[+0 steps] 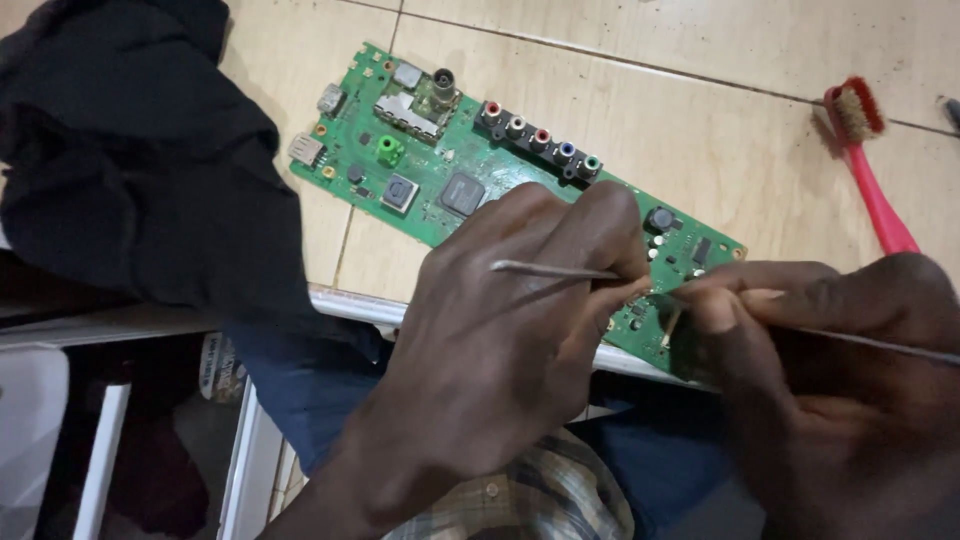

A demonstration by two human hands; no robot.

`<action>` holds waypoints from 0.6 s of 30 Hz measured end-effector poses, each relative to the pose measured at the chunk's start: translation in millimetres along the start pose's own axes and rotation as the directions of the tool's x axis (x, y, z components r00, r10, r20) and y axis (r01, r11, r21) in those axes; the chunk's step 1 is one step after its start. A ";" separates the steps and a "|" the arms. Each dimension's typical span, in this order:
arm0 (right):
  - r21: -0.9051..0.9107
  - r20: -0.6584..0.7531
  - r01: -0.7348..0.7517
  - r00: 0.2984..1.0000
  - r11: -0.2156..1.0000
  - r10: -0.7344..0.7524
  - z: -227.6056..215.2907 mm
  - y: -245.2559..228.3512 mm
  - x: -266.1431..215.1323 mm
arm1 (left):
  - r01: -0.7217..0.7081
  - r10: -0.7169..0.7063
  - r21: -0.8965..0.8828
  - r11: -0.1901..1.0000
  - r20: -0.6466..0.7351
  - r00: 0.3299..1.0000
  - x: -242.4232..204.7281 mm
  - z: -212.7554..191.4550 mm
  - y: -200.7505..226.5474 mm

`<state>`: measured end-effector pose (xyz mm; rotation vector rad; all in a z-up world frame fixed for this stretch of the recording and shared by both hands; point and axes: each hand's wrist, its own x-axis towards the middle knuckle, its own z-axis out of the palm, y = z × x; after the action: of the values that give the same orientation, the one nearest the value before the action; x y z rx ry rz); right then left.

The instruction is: Repairing and cleaning a circuit board using a metal probe and a brush

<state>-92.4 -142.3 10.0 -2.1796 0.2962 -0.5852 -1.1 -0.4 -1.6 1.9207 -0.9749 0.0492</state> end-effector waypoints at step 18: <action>-0.315 0.164 -0.093 0.975 0.945 0.151 -59.2 52.0 38.2 | 0.103 -0.095 0.095 0.990 -0.084 0.992 7.7 6.4 1.3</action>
<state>-89.8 -229.7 12.9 -2.4723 0.4421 -0.2744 1.1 -10.3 -1.0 2.0404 -0.8363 0.1175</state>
